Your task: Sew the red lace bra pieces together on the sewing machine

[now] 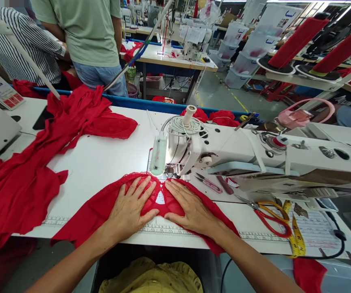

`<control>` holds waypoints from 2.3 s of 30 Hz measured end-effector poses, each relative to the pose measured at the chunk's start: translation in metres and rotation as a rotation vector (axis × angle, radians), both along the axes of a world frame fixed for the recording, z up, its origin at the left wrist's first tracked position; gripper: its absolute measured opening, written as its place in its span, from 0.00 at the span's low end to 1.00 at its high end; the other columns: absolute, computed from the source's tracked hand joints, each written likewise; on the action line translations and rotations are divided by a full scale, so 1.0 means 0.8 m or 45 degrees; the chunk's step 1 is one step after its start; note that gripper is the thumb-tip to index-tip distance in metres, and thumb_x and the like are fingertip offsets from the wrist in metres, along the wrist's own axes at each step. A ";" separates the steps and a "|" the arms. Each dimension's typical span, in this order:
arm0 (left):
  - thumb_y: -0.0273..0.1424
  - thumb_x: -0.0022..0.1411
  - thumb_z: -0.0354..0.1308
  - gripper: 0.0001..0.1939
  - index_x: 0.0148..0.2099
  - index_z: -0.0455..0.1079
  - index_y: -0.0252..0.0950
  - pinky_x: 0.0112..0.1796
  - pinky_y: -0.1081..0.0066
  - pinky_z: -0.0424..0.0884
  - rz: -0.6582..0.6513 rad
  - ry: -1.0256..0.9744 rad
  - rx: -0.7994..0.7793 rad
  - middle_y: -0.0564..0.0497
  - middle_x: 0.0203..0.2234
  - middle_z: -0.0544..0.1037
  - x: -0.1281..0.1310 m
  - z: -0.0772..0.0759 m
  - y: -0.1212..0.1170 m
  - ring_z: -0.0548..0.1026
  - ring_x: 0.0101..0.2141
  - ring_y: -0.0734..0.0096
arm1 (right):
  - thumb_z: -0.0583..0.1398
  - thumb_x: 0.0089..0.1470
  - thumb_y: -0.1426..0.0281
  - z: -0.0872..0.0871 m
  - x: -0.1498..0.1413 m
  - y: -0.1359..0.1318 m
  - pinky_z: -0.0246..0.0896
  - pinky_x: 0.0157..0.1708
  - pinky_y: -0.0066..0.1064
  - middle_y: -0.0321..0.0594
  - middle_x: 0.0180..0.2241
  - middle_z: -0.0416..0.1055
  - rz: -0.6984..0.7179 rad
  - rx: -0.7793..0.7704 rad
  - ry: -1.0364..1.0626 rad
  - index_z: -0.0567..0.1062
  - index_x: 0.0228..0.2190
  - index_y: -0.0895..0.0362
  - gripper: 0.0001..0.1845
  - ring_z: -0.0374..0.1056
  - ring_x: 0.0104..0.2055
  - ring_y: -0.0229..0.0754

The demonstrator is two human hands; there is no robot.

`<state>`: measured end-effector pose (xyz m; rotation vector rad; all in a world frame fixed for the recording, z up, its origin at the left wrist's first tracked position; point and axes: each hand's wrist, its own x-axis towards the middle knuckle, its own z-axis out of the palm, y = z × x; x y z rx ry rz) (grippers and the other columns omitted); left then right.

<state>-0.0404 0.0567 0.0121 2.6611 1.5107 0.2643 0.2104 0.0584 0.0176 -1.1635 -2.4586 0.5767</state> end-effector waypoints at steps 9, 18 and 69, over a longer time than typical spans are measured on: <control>0.50 0.70 0.49 0.35 0.73 0.51 0.41 0.56 0.41 0.61 -0.016 0.031 0.018 0.45 0.70 0.56 0.000 0.001 0.000 0.57 0.65 0.44 | 0.63 0.60 0.56 0.003 0.000 0.001 0.51 0.67 0.50 0.49 0.69 0.51 0.005 0.007 -0.026 0.44 0.71 0.54 0.49 0.46 0.71 0.53; 0.35 0.72 0.51 0.20 0.60 0.69 0.31 0.55 0.57 0.63 0.069 -0.200 0.241 0.40 0.55 0.76 0.012 0.035 0.007 0.70 0.55 0.53 | 0.54 0.67 0.66 0.027 0.003 -0.003 0.62 0.54 0.49 0.47 0.54 0.73 -0.333 0.329 -0.185 0.69 0.58 0.53 0.20 0.68 0.55 0.54; 0.26 0.65 0.46 0.14 0.39 0.75 0.39 0.50 0.68 0.66 -0.085 -1.267 -0.611 0.47 0.46 0.72 -0.025 0.052 0.011 0.71 0.49 0.63 | 0.70 0.46 0.52 0.035 -0.065 0.005 0.44 0.26 0.27 0.26 0.22 0.54 -0.223 -0.843 0.744 0.67 0.26 0.54 0.23 0.48 0.26 0.34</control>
